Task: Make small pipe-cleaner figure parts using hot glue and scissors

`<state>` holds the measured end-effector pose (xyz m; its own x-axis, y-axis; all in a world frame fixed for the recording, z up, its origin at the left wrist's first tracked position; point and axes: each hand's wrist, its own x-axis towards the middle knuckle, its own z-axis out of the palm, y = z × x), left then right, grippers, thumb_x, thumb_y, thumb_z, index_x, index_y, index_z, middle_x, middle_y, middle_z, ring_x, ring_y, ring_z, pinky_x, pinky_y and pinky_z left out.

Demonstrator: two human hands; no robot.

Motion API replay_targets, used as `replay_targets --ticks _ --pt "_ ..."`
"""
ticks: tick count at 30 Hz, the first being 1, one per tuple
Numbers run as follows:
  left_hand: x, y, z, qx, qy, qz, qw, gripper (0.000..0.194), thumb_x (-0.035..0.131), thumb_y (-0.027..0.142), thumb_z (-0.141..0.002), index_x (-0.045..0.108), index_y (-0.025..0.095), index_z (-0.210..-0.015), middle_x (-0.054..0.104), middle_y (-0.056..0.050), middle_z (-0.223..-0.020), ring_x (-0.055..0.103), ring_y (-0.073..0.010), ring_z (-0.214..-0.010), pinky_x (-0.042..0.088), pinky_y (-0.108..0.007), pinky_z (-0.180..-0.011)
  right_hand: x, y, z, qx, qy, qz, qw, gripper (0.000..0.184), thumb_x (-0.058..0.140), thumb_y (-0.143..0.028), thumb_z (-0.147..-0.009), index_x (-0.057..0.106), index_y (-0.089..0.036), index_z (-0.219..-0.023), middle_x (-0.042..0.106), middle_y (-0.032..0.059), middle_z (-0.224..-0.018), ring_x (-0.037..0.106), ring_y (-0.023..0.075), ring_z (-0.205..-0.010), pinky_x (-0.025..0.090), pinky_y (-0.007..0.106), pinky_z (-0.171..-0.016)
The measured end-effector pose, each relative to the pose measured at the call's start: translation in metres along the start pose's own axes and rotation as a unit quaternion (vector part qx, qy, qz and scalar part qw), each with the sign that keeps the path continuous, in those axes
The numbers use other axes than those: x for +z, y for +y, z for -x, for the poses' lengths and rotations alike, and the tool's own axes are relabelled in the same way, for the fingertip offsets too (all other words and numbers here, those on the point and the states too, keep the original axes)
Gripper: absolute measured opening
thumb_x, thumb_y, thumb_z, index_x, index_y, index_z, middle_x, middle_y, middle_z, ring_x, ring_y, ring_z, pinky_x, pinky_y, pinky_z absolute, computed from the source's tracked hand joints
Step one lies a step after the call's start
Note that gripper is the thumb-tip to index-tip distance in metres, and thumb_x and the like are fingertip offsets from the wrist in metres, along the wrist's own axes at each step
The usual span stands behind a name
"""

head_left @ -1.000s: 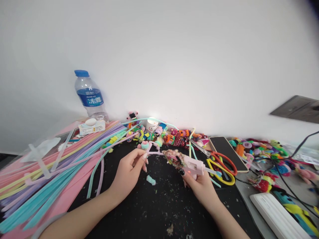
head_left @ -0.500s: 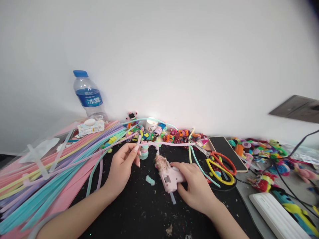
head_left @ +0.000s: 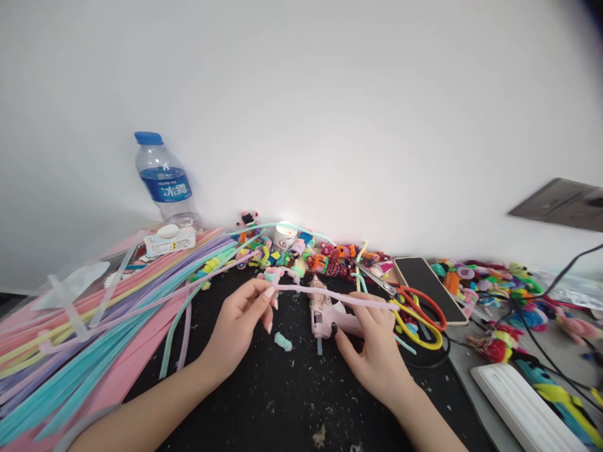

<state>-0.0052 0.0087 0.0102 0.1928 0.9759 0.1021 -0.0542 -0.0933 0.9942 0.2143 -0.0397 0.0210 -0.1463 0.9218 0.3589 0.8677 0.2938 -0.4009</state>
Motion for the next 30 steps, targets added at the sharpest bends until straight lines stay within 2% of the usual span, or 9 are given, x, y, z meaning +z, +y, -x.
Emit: replay_targets --ticks 4,5,8,15,19,24,30 --pt "0.007 0.004 0.010 -0.026 -0.111 -0.028 0.993 0.022 0.045 0.029 -0.089 0.054 0.016 -0.075 0.048 0.005 -0.053 0.045 -0.0080 -0.047 0.039 -0.021 -0.055 0.002 -0.004 0.004 -0.009 -0.048 -0.195 0.980 0.007 0.052 -0.024 -0.082 0.055 -0.020 -0.088 0.057 0.0029 -0.081 0.053 0.0194 -0.078 0.040 0.031 -0.071" --pt "0.009 0.004 0.011 -0.031 -0.137 -0.030 0.990 0.021 0.046 0.030 -0.088 0.055 0.016 -0.076 0.050 0.004 -0.058 0.046 -0.0079 -0.047 0.039 -0.021 -0.053 0.003 -0.006 0.005 -0.002 -0.056 -0.221 0.974 0.007 0.052 -0.025 -0.084 0.054 -0.019 -0.081 0.055 0.0013 -0.075 0.052 0.0175 -0.071 0.039 0.029 -0.067" --pt "0.012 0.003 0.014 -0.043 -0.194 -0.026 0.980 0.020 0.046 0.030 -0.087 0.056 0.015 -0.078 0.053 0.002 -0.068 0.047 -0.0079 -0.048 0.041 -0.020 -0.049 0.004 -0.010 0.007 0.014 -0.058 -0.265 0.962 0.020 0.047 -0.027 -0.087 0.052 -0.019 -0.069 0.051 -0.0011 -0.066 0.047 0.0140 -0.061 0.035 0.025 -0.058" --pt "0.014 0.005 0.014 -0.030 -0.262 -0.083 0.961 0.020 0.047 0.028 -0.087 0.057 0.015 -0.074 0.052 0.001 -0.069 0.049 -0.0084 -0.049 0.041 -0.020 -0.050 0.012 -0.010 0.009 0.078 -0.075 -0.347 0.932 0.030 0.041 -0.031 -0.092 0.050 -0.018 -0.066 0.042 -0.0031 -0.059 0.036 0.0113 -0.052 0.028 0.023 -0.049" --pt "0.013 0.005 0.016 0.002 -0.275 -0.145 0.951 0.019 0.047 0.024 -0.086 0.058 0.016 -0.074 0.052 0.002 -0.069 0.051 -0.0083 -0.050 0.041 -0.020 -0.053 0.017 -0.006 0.012 0.107 -0.095 -0.377 0.915 0.034 0.037 -0.035 -0.093 0.046 -0.019 -0.064 0.039 -0.0025 -0.062 0.032 0.0109 -0.052 0.025 0.023 -0.046" --pt "0.010 0.008 0.014 0.032 -0.261 -0.166 0.950 0.018 0.044 0.025 -0.088 0.059 0.017 -0.084 0.055 0.000 -0.076 0.051 -0.0087 -0.053 0.041 -0.020 -0.055 0.017 -0.006 0.011 0.113 -0.106 -0.377 0.913 0.037 0.038 -0.038 -0.092 0.044 -0.019 -0.062 0.036 -0.0031 -0.060 0.030 0.0107 -0.051 0.023 0.023 -0.045" --pt "0.009 0.014 0.014 0.079 -0.264 -0.218 0.936 0.020 0.043 0.020 -0.088 0.058 0.017 -0.076 0.054 0.000 -0.070 0.050 -0.0116 -0.060 0.040 -0.022 -0.060 0.018 -0.008 0.011 0.110 -0.125 -0.377 0.911 0.039 0.038 -0.037 -0.093 0.045 -0.018 -0.060 0.037 -0.0034 -0.059 0.032 0.0102 -0.051 0.025 0.023 -0.045"
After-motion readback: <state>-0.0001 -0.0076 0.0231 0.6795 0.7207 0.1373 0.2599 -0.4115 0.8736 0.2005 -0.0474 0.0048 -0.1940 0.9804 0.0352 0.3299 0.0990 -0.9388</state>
